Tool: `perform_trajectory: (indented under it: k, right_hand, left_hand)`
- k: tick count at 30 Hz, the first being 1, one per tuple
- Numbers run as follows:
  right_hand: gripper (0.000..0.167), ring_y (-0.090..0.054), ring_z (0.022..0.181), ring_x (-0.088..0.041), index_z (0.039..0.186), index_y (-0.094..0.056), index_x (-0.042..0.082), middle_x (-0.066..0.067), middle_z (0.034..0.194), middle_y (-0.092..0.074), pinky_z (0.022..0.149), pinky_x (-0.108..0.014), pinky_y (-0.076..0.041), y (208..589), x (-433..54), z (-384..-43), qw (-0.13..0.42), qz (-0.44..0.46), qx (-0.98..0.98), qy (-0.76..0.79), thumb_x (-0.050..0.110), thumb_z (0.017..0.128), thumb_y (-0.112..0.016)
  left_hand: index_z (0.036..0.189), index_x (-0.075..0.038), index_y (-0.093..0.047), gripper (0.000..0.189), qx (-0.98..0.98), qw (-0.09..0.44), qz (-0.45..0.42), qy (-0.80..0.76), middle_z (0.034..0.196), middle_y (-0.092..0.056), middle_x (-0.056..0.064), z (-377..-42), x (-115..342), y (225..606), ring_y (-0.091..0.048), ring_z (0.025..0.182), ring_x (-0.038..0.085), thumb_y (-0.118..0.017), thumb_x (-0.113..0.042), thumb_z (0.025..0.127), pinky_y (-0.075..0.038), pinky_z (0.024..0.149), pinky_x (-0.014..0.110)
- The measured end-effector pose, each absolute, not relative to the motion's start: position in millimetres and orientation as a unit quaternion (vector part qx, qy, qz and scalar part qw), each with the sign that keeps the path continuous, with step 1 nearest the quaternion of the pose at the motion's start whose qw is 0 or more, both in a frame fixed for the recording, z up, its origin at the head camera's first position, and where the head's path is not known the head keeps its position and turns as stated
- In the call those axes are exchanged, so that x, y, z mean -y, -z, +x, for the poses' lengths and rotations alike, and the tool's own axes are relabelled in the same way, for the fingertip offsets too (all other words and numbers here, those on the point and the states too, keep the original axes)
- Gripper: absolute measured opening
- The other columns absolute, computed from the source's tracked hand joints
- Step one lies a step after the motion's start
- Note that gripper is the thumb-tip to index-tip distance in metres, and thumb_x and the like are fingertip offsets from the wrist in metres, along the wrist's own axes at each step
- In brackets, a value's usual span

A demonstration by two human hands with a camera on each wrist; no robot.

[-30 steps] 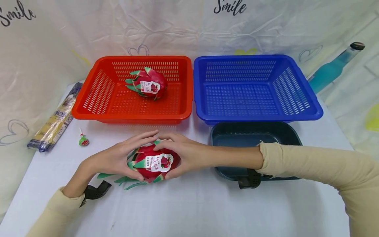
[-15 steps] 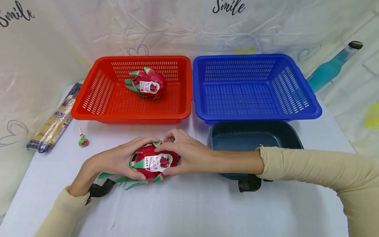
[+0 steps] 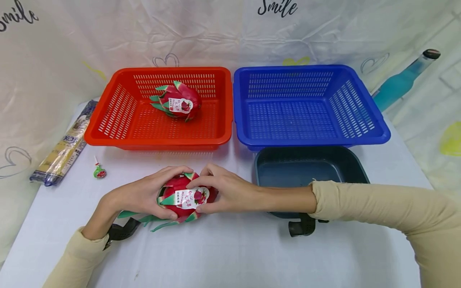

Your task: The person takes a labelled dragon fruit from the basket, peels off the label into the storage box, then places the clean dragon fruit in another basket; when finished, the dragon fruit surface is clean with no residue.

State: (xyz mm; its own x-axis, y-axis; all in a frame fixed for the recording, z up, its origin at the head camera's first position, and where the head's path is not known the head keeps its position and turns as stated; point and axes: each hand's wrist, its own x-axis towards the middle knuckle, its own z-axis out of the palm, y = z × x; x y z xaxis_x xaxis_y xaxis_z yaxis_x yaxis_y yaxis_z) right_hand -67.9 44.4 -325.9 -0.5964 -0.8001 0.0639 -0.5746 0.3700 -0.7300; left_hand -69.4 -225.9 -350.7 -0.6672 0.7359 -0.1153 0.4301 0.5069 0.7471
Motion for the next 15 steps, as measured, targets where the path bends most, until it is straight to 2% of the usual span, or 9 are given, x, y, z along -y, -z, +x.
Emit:
perform_trajectory:
  k: [6, 12, 15]
  right_hand:
    - [0.043, -0.049, 0.095, -0.006, 0.122, -0.067, 0.017, 0.0, 0.102, -0.054, 0.07, -0.021, -0.051, 328.1, -40.8, -67.3, 0.147, -0.418, -0.809, 0.386, 0.024, 0.081, -0.079]
    - [0.036, -0.05, 0.088, -0.007, 0.118, -0.067, 0.016, -0.001, 0.098, -0.054, 0.068, -0.024, -0.053, 329.8, -37.7, -67.8, 0.171, -0.395, -0.8, 0.419, 0.02, 0.083, -0.076]
    - [0.032, -0.051, 0.082, -0.008, 0.115, -0.068, 0.015, -0.001, 0.095, -0.053, 0.067, -0.021, -0.052, 330.7, -36.8, -67.9, 0.183, -0.382, -0.793, 0.438, 0.018, 0.084, -0.074]
  left_hand:
    - [0.148, -0.033, -0.026, 0.098, -0.844, 0.209, 0.35, -0.348, 0.14, -0.041, -0.008, -69.1, 225.5, 349.7, -0.041, 0.124, 0.008, -0.085, -0.041, 0.07, -0.054, 0.09, 0.026]
    - [0.147, -0.033, -0.026, 0.098, -0.846, 0.209, 0.349, -0.345, 0.14, -0.041, -0.008, -69.0, 225.1, 348.4, -0.04, 0.125, 0.009, -0.085, -0.042, 0.07, -0.054, 0.089, 0.027]
    - [0.147, -0.034, -0.027, 0.097, -0.848, 0.208, 0.346, -0.343, 0.14, -0.041, -0.008, -68.7, 225.0, 348.2, -0.041, 0.125, 0.009, -0.085, -0.043, 0.07, -0.055, 0.089, 0.027]
